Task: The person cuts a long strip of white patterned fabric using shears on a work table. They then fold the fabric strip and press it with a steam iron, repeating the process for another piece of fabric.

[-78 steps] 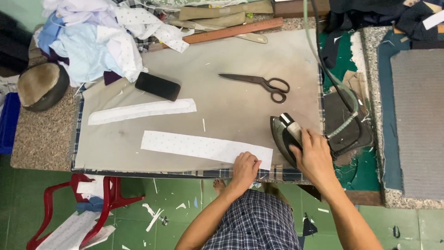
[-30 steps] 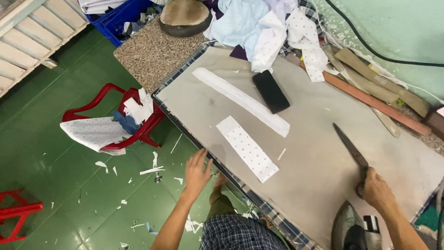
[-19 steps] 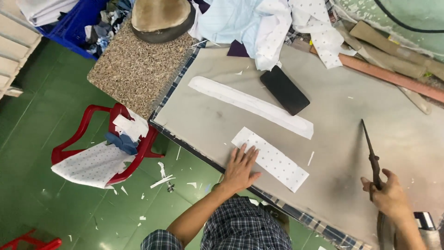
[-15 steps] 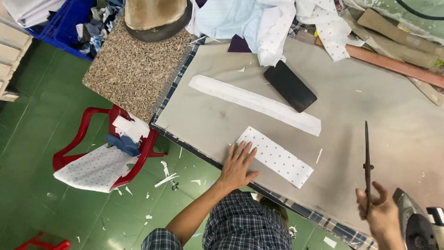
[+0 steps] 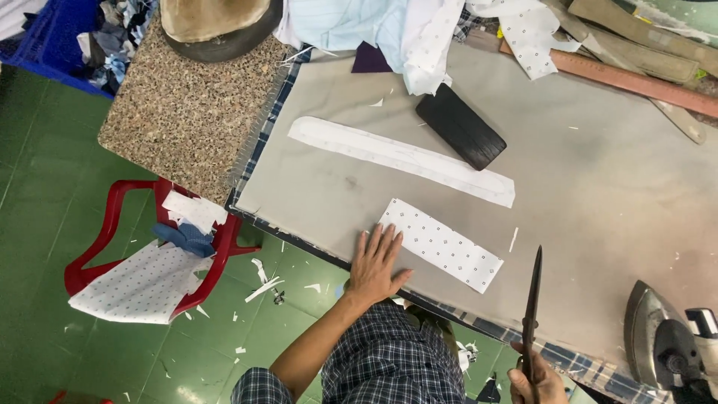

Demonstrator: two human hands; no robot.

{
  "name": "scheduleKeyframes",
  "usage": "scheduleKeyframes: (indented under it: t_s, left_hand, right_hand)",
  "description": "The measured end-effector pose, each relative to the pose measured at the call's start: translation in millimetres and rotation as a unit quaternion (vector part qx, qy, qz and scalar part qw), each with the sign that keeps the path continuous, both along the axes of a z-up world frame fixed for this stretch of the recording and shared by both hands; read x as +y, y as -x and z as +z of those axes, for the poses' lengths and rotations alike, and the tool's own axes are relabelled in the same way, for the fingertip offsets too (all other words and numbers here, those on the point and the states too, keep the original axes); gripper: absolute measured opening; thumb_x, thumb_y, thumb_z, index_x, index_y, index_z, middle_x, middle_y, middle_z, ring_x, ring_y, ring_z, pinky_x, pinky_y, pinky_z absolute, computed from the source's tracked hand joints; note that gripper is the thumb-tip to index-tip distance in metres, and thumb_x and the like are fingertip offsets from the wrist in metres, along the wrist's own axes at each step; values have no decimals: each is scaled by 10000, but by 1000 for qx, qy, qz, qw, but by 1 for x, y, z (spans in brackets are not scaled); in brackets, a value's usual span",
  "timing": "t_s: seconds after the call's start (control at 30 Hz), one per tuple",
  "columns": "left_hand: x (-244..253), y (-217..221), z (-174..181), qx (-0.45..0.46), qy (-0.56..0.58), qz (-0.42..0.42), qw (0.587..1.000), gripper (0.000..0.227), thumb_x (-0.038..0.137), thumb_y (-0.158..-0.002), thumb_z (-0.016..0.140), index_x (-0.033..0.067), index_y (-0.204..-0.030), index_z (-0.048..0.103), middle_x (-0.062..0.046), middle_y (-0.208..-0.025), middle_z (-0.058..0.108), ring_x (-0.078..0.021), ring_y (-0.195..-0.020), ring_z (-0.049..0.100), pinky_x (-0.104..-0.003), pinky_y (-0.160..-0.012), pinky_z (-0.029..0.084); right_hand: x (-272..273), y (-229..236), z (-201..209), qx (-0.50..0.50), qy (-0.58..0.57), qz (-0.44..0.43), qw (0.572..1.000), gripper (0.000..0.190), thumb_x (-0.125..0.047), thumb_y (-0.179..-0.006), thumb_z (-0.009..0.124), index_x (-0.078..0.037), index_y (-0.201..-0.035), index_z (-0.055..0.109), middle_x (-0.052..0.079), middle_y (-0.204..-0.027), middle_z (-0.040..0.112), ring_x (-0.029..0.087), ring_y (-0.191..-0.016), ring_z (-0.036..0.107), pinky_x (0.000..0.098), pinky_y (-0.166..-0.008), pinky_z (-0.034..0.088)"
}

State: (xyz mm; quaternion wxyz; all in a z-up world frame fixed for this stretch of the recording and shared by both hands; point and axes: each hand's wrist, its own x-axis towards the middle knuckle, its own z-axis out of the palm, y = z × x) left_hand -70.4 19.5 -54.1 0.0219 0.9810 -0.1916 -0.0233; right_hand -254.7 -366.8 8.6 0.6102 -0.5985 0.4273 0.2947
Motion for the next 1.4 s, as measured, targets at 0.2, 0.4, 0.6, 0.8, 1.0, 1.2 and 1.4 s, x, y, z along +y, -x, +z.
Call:
scheduleKeyframes:
  t_s: [0.2,0.4,0.6,0.8,1.0,1.2,1.4]
  left_hand:
    - [-15,10,0,-39,107,-12,993,809,662,-1043,271,75,-1600,282,-186,-1678,201,-338,-1578,168,-538,-1282,111]
    - [-73,10,9,-63,208,-16,976,675,604,-1043,322,28,-1220,625,-192,-1250,610,-360,-1185,541,-502,-1095,414]
    - [-118,26,23,-123,246,-9,961,588,554,-1038,452,34,-1209,666,-188,-1260,659,-346,-1175,596,-502,-1059,460]
    - [-179,36,22,-46,231,-57,970,661,548,-1055,381,-3,-1329,621,-226,-1396,609,-387,-1347,524,-532,-1191,358]
    - [-199,32,14,39,103,-53,993,835,672,-1025,178,72,-1580,346,-221,-1559,442,-383,-1449,396,-520,-1239,234]
    - [-202,32,6,109,66,-50,991,828,690,-1017,60,150,-1638,145,-224,-1625,309,-387,-1521,254,-527,-1256,116]
    - [-203,32,1,105,59,-53,991,822,686,-1010,32,167,-1642,112,-232,-1618,308,-393,-1521,256,-532,-1252,117]
  right_hand:
    - [-5,14,8,-85,53,-10,995,656,-82,-799,755,79,-1408,572,109,-600,414,266,-439,461,355,-452,343]
    - [-45,14,2,-15,19,13,1000,550,-44,-877,715,45,-1401,571,147,-583,410,290,-452,404,372,-503,289]
    - [-84,1,10,49,26,124,991,490,-65,-925,727,58,-1375,580,136,-745,407,299,-553,479,395,-569,379]
    - [-75,-38,48,149,17,266,952,616,-310,-990,649,-54,-1526,484,110,-660,389,226,-531,387,362,-526,305]
    - [-89,-32,28,30,-80,364,927,911,-600,-843,534,-138,-1595,307,52,-714,530,153,-538,538,309,-473,477]
    - [-68,-57,56,39,-78,372,924,807,-648,-823,463,-91,-1393,590,52,-693,558,145,-547,565,293,-525,498]
    - [-58,-62,61,31,-39,391,919,749,-654,-834,416,-116,-1318,607,37,-713,556,142,-547,597,288,-518,546]
